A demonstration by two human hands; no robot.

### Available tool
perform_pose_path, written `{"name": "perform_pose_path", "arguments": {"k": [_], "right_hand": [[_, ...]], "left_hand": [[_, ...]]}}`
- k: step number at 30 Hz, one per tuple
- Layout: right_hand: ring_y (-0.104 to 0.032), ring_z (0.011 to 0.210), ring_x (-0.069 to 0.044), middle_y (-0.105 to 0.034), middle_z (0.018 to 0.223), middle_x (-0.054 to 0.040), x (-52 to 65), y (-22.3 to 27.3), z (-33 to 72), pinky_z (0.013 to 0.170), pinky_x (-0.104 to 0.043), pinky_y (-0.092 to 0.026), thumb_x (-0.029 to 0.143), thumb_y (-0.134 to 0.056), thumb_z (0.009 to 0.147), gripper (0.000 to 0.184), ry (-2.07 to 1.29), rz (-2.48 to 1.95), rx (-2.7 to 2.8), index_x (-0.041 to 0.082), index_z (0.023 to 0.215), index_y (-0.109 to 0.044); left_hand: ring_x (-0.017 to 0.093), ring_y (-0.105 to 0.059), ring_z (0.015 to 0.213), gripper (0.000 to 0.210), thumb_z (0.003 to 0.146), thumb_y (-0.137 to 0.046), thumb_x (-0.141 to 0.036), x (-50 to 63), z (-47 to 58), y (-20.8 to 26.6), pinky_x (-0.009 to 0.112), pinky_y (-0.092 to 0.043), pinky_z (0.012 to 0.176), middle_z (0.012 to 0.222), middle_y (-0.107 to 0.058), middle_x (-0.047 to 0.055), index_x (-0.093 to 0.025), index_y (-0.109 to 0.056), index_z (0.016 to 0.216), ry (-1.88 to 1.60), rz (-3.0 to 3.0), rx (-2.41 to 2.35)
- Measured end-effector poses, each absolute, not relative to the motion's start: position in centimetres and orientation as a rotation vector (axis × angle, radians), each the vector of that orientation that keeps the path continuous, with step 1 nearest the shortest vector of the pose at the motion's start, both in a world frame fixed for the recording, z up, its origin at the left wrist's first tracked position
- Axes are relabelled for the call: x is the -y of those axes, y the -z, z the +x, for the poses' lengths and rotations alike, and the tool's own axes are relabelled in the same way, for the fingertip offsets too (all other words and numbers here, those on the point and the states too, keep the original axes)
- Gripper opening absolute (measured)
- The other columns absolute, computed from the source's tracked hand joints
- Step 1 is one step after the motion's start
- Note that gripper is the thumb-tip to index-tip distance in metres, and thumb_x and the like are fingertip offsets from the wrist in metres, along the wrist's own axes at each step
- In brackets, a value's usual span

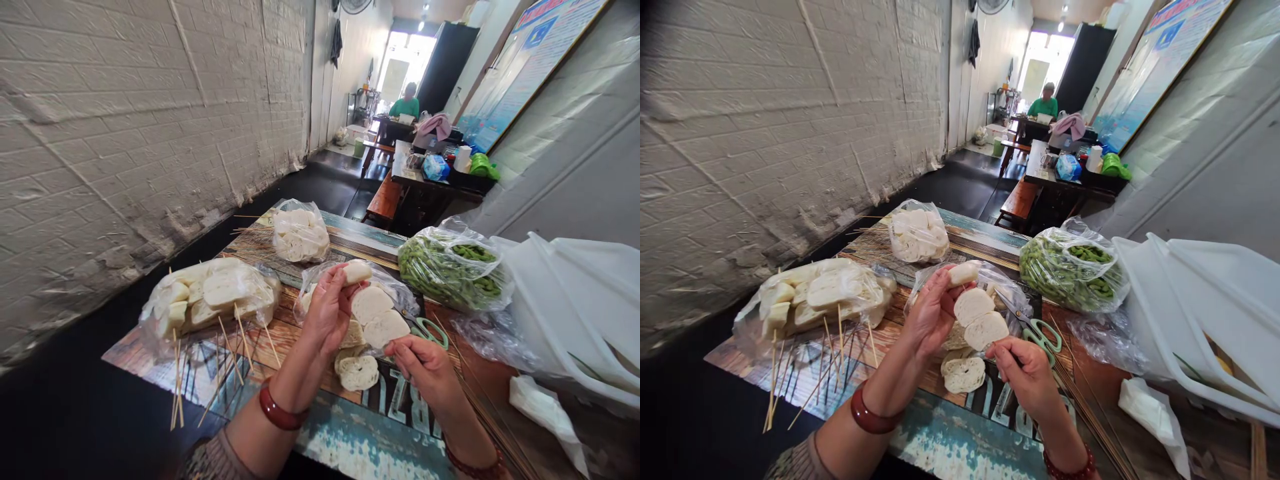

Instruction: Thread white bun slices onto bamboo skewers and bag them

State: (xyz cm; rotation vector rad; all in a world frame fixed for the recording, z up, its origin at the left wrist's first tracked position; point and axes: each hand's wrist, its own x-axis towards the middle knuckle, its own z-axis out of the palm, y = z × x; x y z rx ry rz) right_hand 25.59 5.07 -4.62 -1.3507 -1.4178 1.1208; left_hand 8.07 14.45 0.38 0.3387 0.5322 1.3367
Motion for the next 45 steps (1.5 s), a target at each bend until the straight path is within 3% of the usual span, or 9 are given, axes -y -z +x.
{"name": "perform_pose_path", "arguments": {"k": [27,45], "right_hand": [[-0.038,0.045,-0.009,-0.045,0.05,0.0041,-5.3,4.6,24.7,0.045,-0.022,-0.029,0.052,-0.055,0.092,0.041,-1.089,-1.366,1.361,0.016,0.079,-0.071],[-0.039,0.046,-0.01,-0.046,0.05,0.0039,-5.5,5.4,24.7,0.046,-0.022,-0.031,0.05,-0.054,0.092,0.04,-1.017,-1.391,1.382,0.016,0.079,-0.07]], "left_hand": [[0.015,-0.068,0.076,0.04,0.067,-0.085,-0.03,-14.1,8.6,-0.2,0.027,-0.051,0.077,0.093,-0.073,0.002,-0.018,-0.061,0.097,-1.34,0.391,-0.529],[0.011,-0.062,0.07,0.041,0.064,-0.086,-0.033,-13.6,9.3,0.4,0.022,-0.048,0.066,0.083,-0.071,0.001,-0.017,-0.061,0.092,-1.362,0.437,-0.57]]}}
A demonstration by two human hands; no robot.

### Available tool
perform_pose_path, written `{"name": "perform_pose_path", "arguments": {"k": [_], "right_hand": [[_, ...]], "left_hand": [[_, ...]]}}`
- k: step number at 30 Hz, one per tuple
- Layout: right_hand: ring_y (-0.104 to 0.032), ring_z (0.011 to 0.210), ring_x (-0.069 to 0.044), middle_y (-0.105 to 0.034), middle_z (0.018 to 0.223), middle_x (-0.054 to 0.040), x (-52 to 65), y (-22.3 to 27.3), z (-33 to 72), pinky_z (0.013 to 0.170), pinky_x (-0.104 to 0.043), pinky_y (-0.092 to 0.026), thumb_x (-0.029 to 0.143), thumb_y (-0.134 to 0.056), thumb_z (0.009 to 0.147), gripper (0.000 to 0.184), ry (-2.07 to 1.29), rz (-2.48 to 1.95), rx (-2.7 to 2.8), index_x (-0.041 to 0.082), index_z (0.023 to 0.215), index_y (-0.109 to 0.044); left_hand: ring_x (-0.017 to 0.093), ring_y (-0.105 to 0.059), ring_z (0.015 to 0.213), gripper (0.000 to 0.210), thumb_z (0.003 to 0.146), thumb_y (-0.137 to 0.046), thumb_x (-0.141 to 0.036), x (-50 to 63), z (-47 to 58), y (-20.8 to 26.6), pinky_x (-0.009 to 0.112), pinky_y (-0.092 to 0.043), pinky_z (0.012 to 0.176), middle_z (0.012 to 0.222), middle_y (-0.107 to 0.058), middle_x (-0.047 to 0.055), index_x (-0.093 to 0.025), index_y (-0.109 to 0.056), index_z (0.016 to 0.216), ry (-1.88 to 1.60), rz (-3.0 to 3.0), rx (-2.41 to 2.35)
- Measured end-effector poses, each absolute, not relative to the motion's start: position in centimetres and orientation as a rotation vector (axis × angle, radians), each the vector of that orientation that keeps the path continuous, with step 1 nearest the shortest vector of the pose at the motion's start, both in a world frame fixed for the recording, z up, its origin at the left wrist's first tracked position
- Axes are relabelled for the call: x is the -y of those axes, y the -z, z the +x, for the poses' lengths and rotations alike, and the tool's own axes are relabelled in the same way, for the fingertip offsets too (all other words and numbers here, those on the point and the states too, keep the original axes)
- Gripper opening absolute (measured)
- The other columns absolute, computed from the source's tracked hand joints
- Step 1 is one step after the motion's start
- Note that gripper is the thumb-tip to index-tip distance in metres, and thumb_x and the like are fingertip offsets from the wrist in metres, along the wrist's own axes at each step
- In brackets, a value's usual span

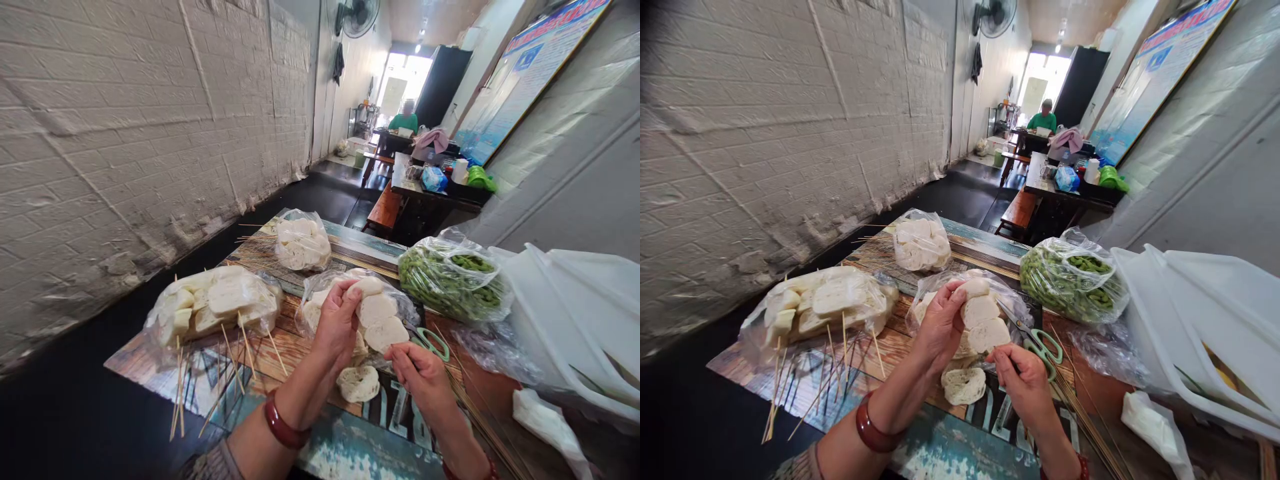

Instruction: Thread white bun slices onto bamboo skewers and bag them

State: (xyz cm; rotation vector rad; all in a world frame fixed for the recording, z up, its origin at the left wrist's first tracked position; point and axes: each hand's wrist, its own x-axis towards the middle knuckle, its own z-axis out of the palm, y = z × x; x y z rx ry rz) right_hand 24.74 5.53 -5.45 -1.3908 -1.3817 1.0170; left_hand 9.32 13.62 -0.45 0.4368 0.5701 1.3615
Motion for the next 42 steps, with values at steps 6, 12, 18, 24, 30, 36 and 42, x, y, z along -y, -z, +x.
{"name": "perform_pose_path", "arguments": {"k": [6,12,18,24,30,36,42], "right_hand": [[-0.043,0.047,-0.01,-0.049,0.051,0.0029,-5.7,5.7,25.2,0.048,-0.023,-0.034,0.049,-0.052,0.093,0.041,-0.974,-1.375,1.455,0.016,0.078,-0.071],[-0.046,0.048,-0.011,-0.052,0.053,0.0023,-5.7,5.9,25.5,0.049,-0.023,-0.036,0.045,-0.053,0.094,0.038,-0.914,-1.393,1.537,0.017,0.08,-0.073],[-0.049,0.049,-0.012,-0.054,0.053,0.0019,-5.7,5.4,25.4,0.051,-0.023,-0.038,0.042,-0.051,0.094,0.037,-0.809,-1.4,1.612,0.017,0.079,-0.073],[-0.051,0.049,-0.013,-0.056,0.052,0.0014,-5.7,5.1,25.2,0.051,-0.023,-0.039,0.043,-0.051,0.094,0.038,-0.745,-1.424,1.655,0.017,0.077,-0.074],[-0.053,0.05,-0.013,-0.057,0.053,0.0012,-5.9,5.0,25.5,0.053,-0.022,-0.041,0.042,-0.05,0.095,0.039,-0.683,-1.434,1.701,0.018,0.077,-0.074],[-0.054,0.049,-0.013,-0.059,0.054,0.0007,-6.0,5.4,25.6,0.052,-0.022,-0.043,0.042,-0.049,0.096,0.039,-0.618,-1.436,1.732,0.018,0.078,-0.075],[-0.055,0.048,-0.014,-0.059,0.052,0.0002,-5.9,5.1,25.0,0.051,-0.022,-0.043,0.043,-0.049,0.095,0.042,-0.494,-1.434,1.737,0.019,0.072,-0.074]], "left_hand": [[0.016,-0.067,0.074,0.049,0.067,-0.083,-0.04,-13.7,8.3,-0.5,0.026,-0.051,0.068,0.089,-0.074,0.005,-0.016,-0.065,0.106,-1.357,0.444,-0.56],[0.015,-0.067,0.071,0.049,0.057,-0.09,-0.035,-14.1,7.9,-0.4,0.024,-0.05,0.067,0.083,-0.075,0.006,-0.013,-0.071,0.097,-1.342,0.46,-0.623],[0.012,-0.065,0.065,0.037,0.058,-0.089,-0.033,-14.0,8.2,-0.3,0.021,-0.049,0.062,0.075,-0.072,0.001,-0.015,-0.067,0.082,-1.359,0.458,-0.594],[0.019,-0.071,0.074,0.049,0.064,-0.086,-0.039,-13.6,8.2,-0.8,0.028,-0.053,0.069,0.084,-0.076,0.009,-0.014,-0.067,0.103,-1.301,0.486,-0.54],[0.019,-0.071,0.072,0.048,0.063,-0.086,-0.034,-13.5,8.2,-0.7,0.028,-0.054,0.069,0.083,-0.077,0.008,-0.015,-0.07,0.104,-1.288,0.505,-0.546],[0.017,-0.07,0.071,0.042,0.062,-0.087,-0.035,-13.3,8.5,-0.6,0.024,-0.052,0.067,0.078,-0.077,0.008,-0.014,-0.075,0.097,-1.278,0.553,-0.569],[0.016,-0.067,0.067,0.041,0.062,-0.087,-0.037,-12.9,8.7,-0.7,0.023,-0.05,0.065,0.077,-0.077,0.007,-0.014,-0.077,0.095,-1.255,0.594,-0.594]]}}
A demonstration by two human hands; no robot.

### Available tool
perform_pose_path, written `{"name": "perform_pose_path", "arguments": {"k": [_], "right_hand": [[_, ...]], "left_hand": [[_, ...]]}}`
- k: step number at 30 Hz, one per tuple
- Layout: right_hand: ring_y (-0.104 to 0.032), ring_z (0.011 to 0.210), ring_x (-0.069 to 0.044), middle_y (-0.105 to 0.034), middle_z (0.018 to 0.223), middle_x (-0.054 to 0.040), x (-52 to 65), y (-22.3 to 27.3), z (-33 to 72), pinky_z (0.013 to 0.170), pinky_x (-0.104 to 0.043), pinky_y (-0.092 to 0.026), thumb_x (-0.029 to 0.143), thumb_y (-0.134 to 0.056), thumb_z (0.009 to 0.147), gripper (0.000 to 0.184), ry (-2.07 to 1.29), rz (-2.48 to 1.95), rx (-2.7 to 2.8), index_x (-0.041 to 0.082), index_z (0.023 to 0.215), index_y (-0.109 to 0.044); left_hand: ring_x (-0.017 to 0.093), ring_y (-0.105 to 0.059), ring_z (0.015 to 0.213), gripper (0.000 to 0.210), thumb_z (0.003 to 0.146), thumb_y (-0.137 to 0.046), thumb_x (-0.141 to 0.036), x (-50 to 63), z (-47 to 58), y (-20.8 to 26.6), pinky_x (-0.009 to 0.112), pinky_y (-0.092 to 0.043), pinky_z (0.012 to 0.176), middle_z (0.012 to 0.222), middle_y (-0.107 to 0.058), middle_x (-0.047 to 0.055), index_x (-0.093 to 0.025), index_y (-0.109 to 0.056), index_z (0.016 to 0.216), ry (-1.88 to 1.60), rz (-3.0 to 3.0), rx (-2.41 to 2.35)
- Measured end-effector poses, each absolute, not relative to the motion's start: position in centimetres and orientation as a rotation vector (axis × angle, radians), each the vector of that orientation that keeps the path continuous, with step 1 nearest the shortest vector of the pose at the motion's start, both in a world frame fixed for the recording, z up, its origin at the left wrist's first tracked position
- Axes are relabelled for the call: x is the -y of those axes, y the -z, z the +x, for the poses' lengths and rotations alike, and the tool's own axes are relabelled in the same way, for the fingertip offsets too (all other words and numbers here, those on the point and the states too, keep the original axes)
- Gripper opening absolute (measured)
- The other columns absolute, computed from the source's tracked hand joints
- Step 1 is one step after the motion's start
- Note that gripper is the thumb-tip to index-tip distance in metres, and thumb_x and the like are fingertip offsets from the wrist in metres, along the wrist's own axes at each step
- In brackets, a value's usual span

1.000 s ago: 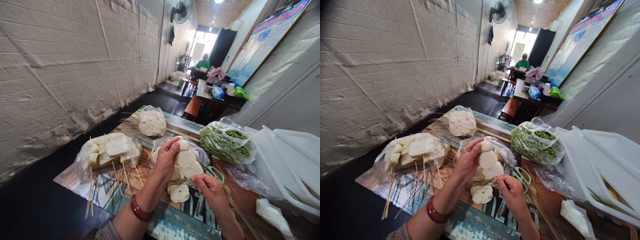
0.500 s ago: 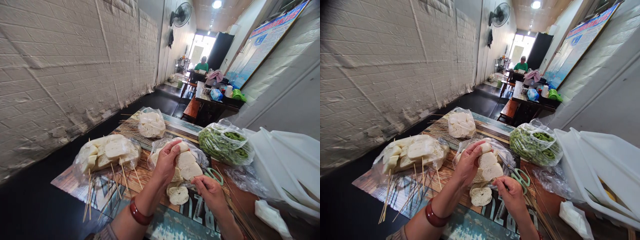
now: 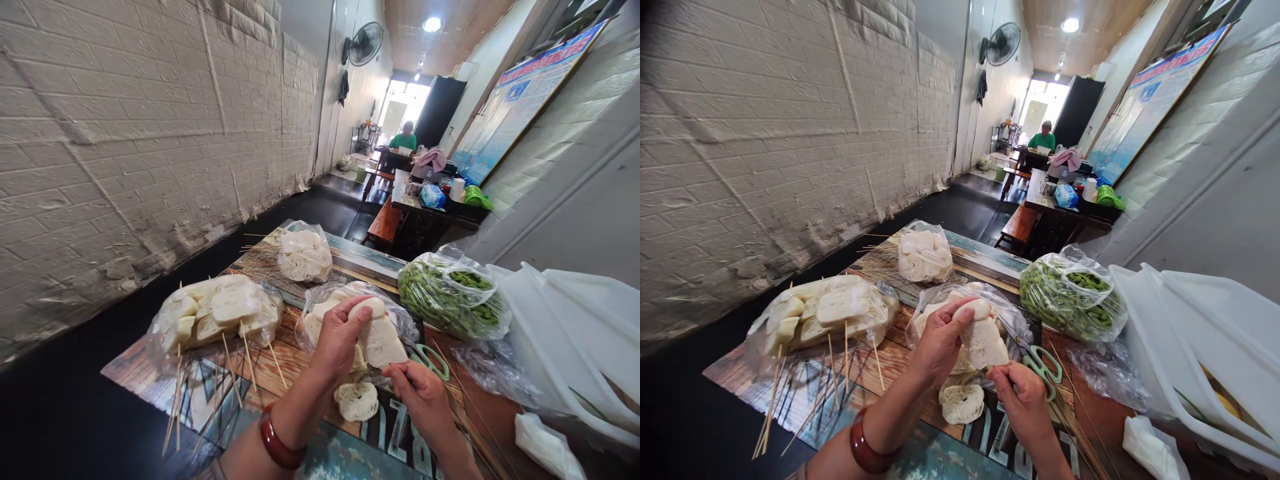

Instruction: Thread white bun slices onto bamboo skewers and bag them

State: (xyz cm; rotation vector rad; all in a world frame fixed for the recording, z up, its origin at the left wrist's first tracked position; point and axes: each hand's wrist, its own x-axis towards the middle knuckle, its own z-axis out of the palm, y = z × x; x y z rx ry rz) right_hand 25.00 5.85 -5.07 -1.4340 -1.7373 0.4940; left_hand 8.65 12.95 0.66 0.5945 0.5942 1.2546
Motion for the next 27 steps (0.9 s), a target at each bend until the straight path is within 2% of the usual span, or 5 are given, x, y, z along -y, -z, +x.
{"name": "perform_pose_path", "arguments": {"k": [9,17,21,23,27], "right_hand": [[-0.061,0.056,-0.016,-0.067,0.061,-0.0038,-5.8,4.7,24.6,0.055,-0.025,-0.046,0.054,-0.049,0.093,0.049,-0.426,-1.488,1.684,0.019,0.068,-0.073],[-0.051,0.05,-0.014,-0.058,0.053,-0.0006,-5.7,5.2,24.8,0.05,-0.025,-0.039,0.054,-0.05,0.091,0.049,-0.471,-1.537,1.652,0.019,0.062,-0.065],[-0.05,0.05,-0.014,-0.056,0.051,-0.0003,-5.7,5.2,25.1,0.051,-0.025,-0.039,0.056,-0.054,0.088,0.05,-0.559,-1.559,1.613,0.019,0.056,-0.06],[-0.052,0.051,-0.014,-0.057,0.053,-0.0004,-5.7,5.0,25.3,0.052,-0.025,-0.04,0.055,-0.056,0.087,0.046,-0.67,-1.555,1.614,0.018,0.06,-0.063],[-0.053,0.052,-0.014,-0.061,0.059,-0.0009,-5.8,4.6,25.4,0.049,-0.024,-0.041,0.052,-0.056,0.089,0.039,-0.907,-1.504,1.611,0.017,0.084,-0.073]], "left_hand": [[0.017,-0.066,0.072,0.038,0.065,-0.085,-0.037,-12.4,8.9,-0.3,0.024,-0.048,0.067,0.084,-0.077,0.008,-0.015,-0.079,0.094,-1.257,0.645,-0.64],[0.018,-0.065,0.07,0.038,0.063,-0.085,-0.037,-12.0,9.1,-0.8,0.026,-0.048,0.066,0.08,-0.076,0.008,-0.014,-0.078,0.093,-1.222,0.622,-0.625],[0.017,-0.066,0.069,0.041,0.062,-0.086,-0.037,-12.2,9.2,-0.6,0.025,-0.049,0.065,0.08,-0.076,0.008,-0.012,-0.076,0.093,-1.205,0.602,-0.618],[0.018,-0.067,0.069,0.043,0.063,-0.086,-0.036,-12.6,9.1,-0.3,0.026,-0.05,0.065,0.078,-0.075,0.008,-0.012,-0.074,0.096,-1.201,0.561,-0.604],[0.018,-0.069,0.069,0.047,0.062,-0.087,-0.035,-13.5,8.6,0.0,0.026,-0.052,0.064,0.081,-0.076,0.007,-0.014,-0.069,0.1,-1.258,0.458,-0.596]]}}
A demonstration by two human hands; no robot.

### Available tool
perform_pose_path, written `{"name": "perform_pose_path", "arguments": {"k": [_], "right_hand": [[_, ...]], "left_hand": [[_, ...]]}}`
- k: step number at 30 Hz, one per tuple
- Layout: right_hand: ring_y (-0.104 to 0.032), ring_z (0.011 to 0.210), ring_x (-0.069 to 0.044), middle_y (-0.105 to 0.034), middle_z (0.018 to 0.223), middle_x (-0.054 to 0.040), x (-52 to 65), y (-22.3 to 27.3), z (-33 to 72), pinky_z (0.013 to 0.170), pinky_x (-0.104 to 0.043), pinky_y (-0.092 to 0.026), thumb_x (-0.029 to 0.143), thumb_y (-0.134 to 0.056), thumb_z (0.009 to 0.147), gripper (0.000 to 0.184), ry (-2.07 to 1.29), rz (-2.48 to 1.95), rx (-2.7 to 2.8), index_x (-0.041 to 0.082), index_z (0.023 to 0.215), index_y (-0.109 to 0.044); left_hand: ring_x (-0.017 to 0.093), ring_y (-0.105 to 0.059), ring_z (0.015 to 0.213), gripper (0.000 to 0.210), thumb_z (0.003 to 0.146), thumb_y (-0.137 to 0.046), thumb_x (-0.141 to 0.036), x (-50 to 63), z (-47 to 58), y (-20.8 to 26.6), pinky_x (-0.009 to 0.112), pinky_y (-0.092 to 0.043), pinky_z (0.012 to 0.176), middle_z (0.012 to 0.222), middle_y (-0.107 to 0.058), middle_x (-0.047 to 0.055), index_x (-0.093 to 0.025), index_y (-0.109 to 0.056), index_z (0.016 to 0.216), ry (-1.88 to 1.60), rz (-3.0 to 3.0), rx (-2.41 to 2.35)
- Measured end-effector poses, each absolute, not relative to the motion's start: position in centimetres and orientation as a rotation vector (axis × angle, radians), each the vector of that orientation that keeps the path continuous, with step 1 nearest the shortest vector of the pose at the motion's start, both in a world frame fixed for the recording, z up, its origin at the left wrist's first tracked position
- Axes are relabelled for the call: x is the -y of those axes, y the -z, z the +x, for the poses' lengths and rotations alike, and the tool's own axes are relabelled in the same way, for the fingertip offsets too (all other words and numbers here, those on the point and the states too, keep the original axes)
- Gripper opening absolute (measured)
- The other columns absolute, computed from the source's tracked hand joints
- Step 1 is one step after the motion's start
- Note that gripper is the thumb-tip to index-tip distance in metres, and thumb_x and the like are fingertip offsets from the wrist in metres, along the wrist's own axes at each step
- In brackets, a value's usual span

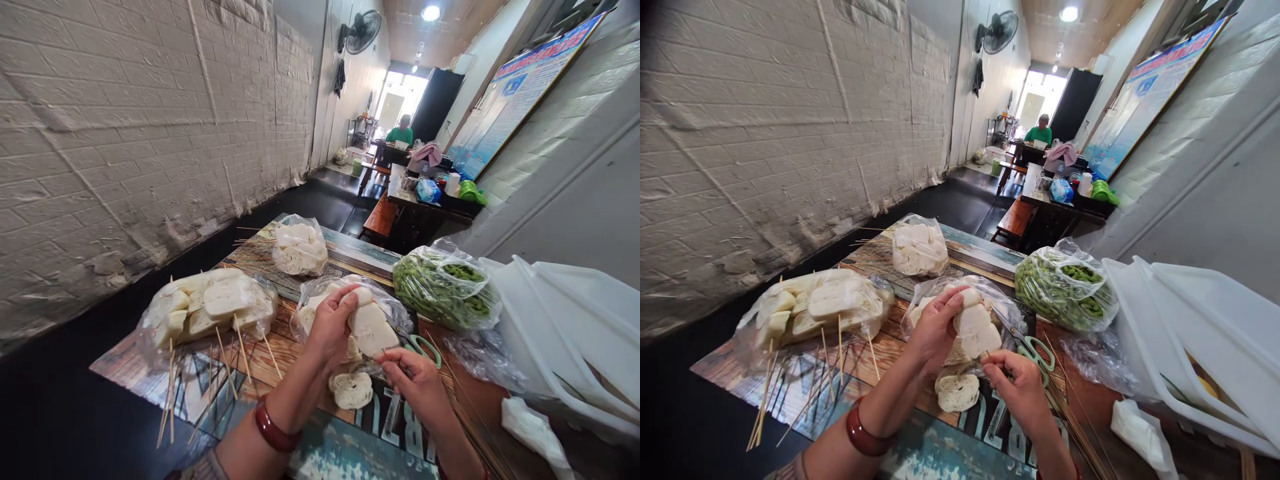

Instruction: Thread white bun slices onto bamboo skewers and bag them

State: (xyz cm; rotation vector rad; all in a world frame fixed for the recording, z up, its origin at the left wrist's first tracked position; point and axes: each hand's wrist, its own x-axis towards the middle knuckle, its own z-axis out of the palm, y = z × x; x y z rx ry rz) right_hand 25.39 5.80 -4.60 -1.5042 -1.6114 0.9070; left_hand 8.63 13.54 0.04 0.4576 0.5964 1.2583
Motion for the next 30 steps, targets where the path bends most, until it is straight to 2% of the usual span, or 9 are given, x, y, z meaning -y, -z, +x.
{"name": "perform_pose_path", "arguments": {"k": [6,9,13,18,23,26,30], "right_hand": [[-0.045,0.047,-0.011,-0.052,0.053,0.0019,-6.0,4.7,25.5,0.046,-0.022,-0.034,0.053,-0.056,0.09,0.041,-0.957,-1.464,1.475,0.016,0.084,-0.073],[-0.04,0.044,-0.01,-0.048,0.051,0.0033,-6.0,4.8,25.4,0.044,-0.022,-0.03,0.057,-0.056,0.088,0.045,-1.046,-1.437,1.405,0.015,0.083,-0.073],[-0.039,0.045,-0.009,-0.048,0.051,0.0035,-5.9,4.5,24.8,0.044,-0.021,-0.029,0.059,-0.057,0.086,0.047,-1.1,-1.419,1.386,0.015,0.08,-0.071],[-0.04,0.046,-0.009,-0.049,0.051,0.0034,-5.9,4.6,24.2,0.045,-0.021,-0.03,0.057,-0.056,0.087,0.045,-1.07,-1.415,1.434,0.015,0.078,-0.071],[-0.041,0.043,-0.009,-0.05,0.048,0.0039,-6.3,5.0,23.7,0.045,-0.021,-0.031,0.058,-0.052,0.089,0.048,-1.009,-1.388,1.472,0.015,0.075,-0.069],[-0.043,0.045,-0.01,-0.05,0.046,0.0036,-6.5,4.9,23.5,0.049,-0.022,-0.035,0.057,-0.051,0.09,0.049,-0.884,-1.366,1.525,0.015,0.071,-0.069],[-0.041,0.045,-0.01,-0.048,0.046,0.0039,-6.6,5.2,23.4,0.05,-0.022,-0.034,0.058,-0.048,0.091,0.052,-0.868,-1.373,1.533,0.014,0.071,-0.068]], "left_hand": [[0.024,-0.071,0.092,0.045,0.075,-0.074,-0.052,-13.7,8.2,-0.5,0.03,-0.056,0.077,0.092,-0.075,0.01,-0.014,-0.07,0.099,-1.195,0.395,-0.493],[0.027,-0.069,0.099,0.047,0.075,-0.074,-0.053,-13.4,8.4,-0.4,0.033,-0.056,0.083,0.095,-0.075,0.012,-0.014,-0.071,0.1,-1.096,0.404,-0.431],[0.027,-0.071,0.093,0.049,0.071,-0.08,-0.047,-13.5,8.6,0.2,0.035,-0.057,0.08,0.097,-0.075,0.012,-0.013,-0.07,0.105,-1.099,0.405,-0.445],[0.023,-0.072,0.087,0.048,0.073,-0.08,-0.032,-13.8,8.5,0.3,0.034,-0.058,0.076,0.106,-0.073,0.009,-0.02,-0.062,0.116,-1.132,0.326,-0.486],[0.02,-0.072,0.083,0.035,0.077,-0.077,-0.026,-13.7,8.5,-0.2,0.031,-0.058,0.074,0.105,-0.074,0.009,-0.017,-0.064,0.108,-1.141,0.349,-0.546],[0.02,-0.072,0.079,0.032,0.078,-0.077,-0.026,-13.7,8.5,-0.3,0.031,-0.059,0.071,0.101,-0.075,0.009,-0.017,-0.065,0.106,-1.137,0.372,-0.561],[0.021,-0.073,0.077,0.03,0.075,-0.079,-0.027,-13.7,8.6,-0.2,0.031,-0.059,0.069,0.099,-0.075,0.009,-0.016,-0.068,0.101,-1.136,0.388,-0.602]]}}
